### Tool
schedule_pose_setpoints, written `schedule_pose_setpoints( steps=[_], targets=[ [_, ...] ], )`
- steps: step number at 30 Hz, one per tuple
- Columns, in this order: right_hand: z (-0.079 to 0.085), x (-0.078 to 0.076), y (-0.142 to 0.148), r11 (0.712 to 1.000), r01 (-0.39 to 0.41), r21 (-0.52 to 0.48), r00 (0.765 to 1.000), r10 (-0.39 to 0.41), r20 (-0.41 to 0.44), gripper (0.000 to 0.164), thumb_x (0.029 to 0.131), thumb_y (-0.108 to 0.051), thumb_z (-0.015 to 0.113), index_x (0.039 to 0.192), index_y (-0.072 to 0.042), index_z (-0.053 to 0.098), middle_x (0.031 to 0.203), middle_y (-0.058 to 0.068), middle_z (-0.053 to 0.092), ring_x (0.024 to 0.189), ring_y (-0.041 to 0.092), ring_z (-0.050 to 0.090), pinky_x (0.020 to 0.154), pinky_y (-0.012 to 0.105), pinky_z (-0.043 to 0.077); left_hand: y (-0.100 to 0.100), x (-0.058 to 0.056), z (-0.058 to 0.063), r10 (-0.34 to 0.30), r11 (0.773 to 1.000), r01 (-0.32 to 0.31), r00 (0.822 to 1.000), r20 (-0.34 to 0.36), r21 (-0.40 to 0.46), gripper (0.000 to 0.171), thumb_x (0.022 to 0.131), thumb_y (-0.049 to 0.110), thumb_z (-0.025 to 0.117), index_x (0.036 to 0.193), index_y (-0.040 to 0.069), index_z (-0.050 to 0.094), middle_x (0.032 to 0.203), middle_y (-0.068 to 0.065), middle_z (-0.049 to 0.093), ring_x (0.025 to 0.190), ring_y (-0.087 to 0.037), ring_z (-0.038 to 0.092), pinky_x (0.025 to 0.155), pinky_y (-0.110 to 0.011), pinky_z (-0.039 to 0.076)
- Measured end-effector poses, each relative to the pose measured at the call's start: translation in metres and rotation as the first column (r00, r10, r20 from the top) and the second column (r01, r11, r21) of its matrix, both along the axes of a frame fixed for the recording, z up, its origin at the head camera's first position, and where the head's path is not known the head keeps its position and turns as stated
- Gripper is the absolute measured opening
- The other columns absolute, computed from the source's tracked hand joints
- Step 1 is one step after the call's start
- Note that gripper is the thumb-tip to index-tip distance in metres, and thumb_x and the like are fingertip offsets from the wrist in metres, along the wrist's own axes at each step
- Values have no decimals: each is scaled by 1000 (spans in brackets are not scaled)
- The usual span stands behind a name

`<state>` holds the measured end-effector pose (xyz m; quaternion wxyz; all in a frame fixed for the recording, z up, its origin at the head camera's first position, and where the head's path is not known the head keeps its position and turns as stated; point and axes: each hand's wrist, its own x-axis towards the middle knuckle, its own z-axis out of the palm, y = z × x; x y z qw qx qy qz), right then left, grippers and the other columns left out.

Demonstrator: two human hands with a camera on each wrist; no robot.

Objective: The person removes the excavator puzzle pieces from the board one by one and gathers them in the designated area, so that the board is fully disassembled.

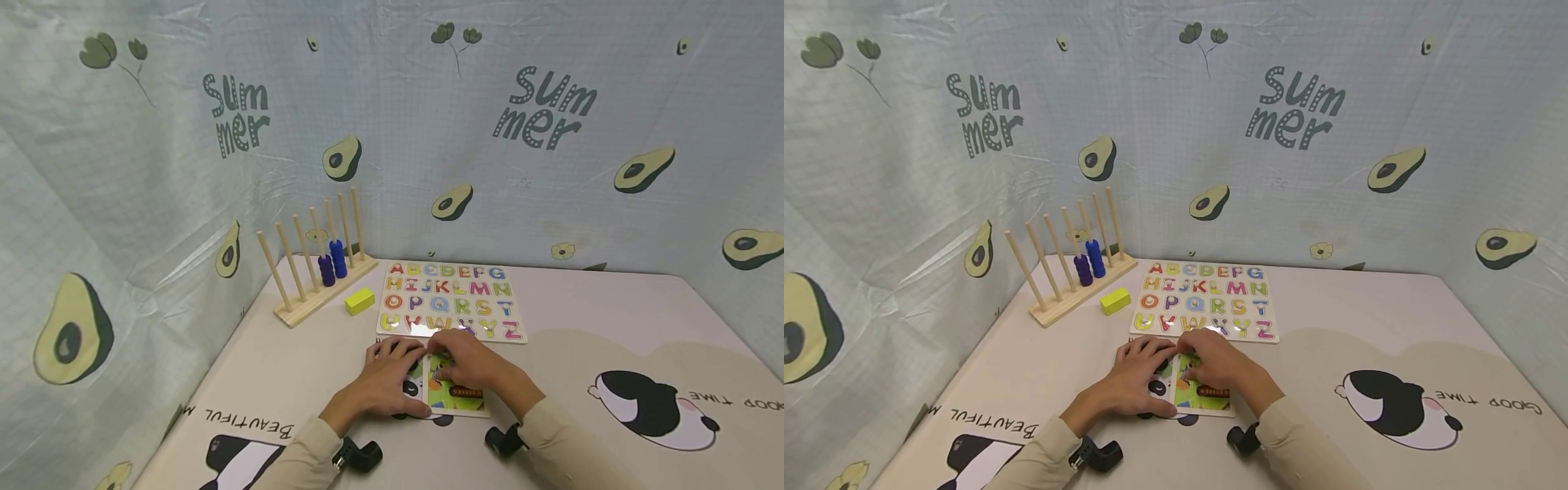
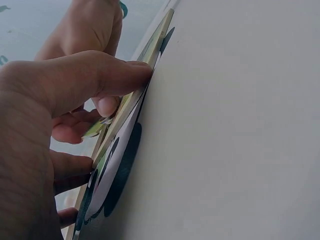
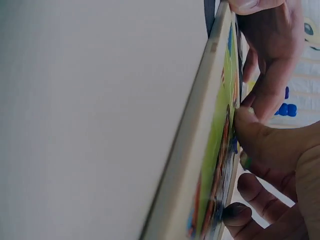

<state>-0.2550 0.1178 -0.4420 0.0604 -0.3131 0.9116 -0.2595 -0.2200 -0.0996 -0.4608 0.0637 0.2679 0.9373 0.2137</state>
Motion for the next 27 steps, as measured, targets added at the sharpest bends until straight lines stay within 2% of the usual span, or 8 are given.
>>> schedule_pose_setpoints(
  steps=[5, 13, 20, 27],
  targets=[
    [-1, -1, 0, 997, 56, -60, 998, -54, 26, 20, 88, -2, 76, 103, -13, 67, 94, -7, 63, 87, 12, 56, 86, 37, 52, 0, 0, 0, -2, 1000, 2, 1000, -1, 9, 96, 72, 65, 73, 153, 21, 46, 156, 4, 38, 146, -28, 23, 114, -57, 19],
    [5, 2, 6, 985, 51, -165, 998, -45, 42, 15, 92, 1, 68, 96, -14, 69, 84, -8, 60, 80, 12, 56, 76, 29, 51, -1, 0, 0, -7, 1000, 7, 1000, 5, 8, 96, 72, 64, 73, 153, 21, 45, 156, 2, 38, 146, -28, 23, 115, -57, 18],
    [10, 5, 11, 971, 106, -215, 994, -96, 57, 12, 96, -3, 65, 102, -11, 72, 88, -5, 65, 80, 14, 58, 73, 27, 52, -1, 0, 1, -7, 1000, 7, 1000, 5, 11, 96, 71, 62, 75, 152, 20, 47, 155, 3, 39, 145, -27, 23, 115, -57, 18],
    [6, 6, 27, 945, 182, -272, 983, -168, 74, 16, 100, -7, 62, 110, -6, 75, 95, -1, 69, 79, 14, 59, 69, 24, 51, -2, 0, 2, -7, 1000, 7, 1000, 21, 27, 96, 71, 60, 76, 153, 18, 47, 156, 2, 39, 145, -29, 23, 115, -58, 18]
  ],
)
